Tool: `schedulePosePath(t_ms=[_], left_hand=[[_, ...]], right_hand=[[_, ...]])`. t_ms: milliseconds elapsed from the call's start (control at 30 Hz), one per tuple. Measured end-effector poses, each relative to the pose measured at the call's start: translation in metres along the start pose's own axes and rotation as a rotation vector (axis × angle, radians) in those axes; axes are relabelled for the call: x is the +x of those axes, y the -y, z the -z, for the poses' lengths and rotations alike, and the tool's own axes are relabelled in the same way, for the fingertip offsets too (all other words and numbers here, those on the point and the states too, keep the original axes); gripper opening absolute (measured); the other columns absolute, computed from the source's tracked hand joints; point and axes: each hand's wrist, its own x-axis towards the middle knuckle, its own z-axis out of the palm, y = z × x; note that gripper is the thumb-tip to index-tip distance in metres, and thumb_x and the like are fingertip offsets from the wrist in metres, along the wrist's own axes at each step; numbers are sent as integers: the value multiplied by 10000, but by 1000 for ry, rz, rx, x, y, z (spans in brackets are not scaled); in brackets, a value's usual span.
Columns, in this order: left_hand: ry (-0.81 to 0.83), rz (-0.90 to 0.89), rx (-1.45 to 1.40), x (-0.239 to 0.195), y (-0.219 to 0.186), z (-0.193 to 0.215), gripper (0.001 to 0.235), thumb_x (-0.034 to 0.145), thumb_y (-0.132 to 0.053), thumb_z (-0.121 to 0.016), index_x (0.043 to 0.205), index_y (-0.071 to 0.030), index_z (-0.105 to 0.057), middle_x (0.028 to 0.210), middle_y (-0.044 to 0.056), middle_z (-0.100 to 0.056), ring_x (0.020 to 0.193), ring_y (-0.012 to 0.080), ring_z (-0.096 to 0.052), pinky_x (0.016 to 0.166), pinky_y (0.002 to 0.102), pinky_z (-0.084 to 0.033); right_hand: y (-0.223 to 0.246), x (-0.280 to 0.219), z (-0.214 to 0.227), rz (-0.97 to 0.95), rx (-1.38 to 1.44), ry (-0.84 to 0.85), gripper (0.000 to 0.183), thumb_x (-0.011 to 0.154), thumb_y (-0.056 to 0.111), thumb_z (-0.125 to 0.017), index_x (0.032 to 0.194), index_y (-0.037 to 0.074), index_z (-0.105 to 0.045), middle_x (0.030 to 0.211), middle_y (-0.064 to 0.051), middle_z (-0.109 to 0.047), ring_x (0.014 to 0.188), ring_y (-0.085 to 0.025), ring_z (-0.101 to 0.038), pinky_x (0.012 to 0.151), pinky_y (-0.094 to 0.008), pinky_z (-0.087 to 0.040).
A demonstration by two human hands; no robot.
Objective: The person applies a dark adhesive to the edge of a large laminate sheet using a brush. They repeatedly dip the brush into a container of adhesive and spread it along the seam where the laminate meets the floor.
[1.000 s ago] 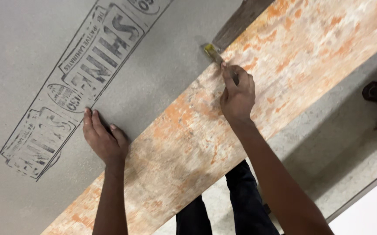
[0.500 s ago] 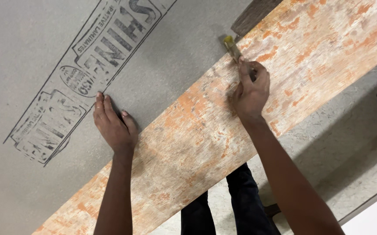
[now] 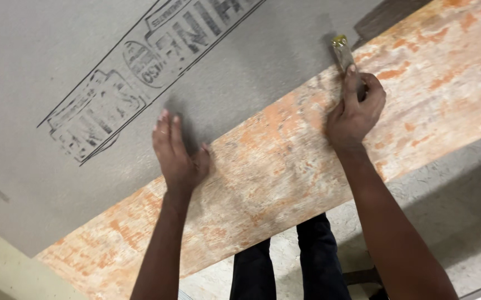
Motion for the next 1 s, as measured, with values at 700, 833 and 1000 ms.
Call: schedulePosePath(t_ms=[700,833,1000], left_hand=[[401,-88,32,69,-43,-35,823,884,-346,-726,1551,-20,-372,1635,180,-330,1533,328,-274,1274,550,-158],[419,-115,104,66,-41,-35,818,903,-338,-704,1562,4,-359,1638,209,-318,1537,340,-264,1275,559,-152],[436,-82,149,62,-52,-40,825,901,-343,-679,1569,-5,-330,1640,213,-300,1539,360,-235,1263,591,-125]], right_hand=[[-3,-4,-5,-43,6,35,599,1004,-85,-564,1571,108,-562,1379,-222,-484,1226,-370,-499,1012,-461,-476],[2,-9,0,-35,41,53,653,941,-79,-563,1569,98,-539,1384,-225,-480,1244,-389,-490,1056,-496,-456],[0,-7,0,-71,30,75,632,951,-65,-563,1562,94,-542,1383,-233,-477,1245,-389,-478,1043,-503,-440]])
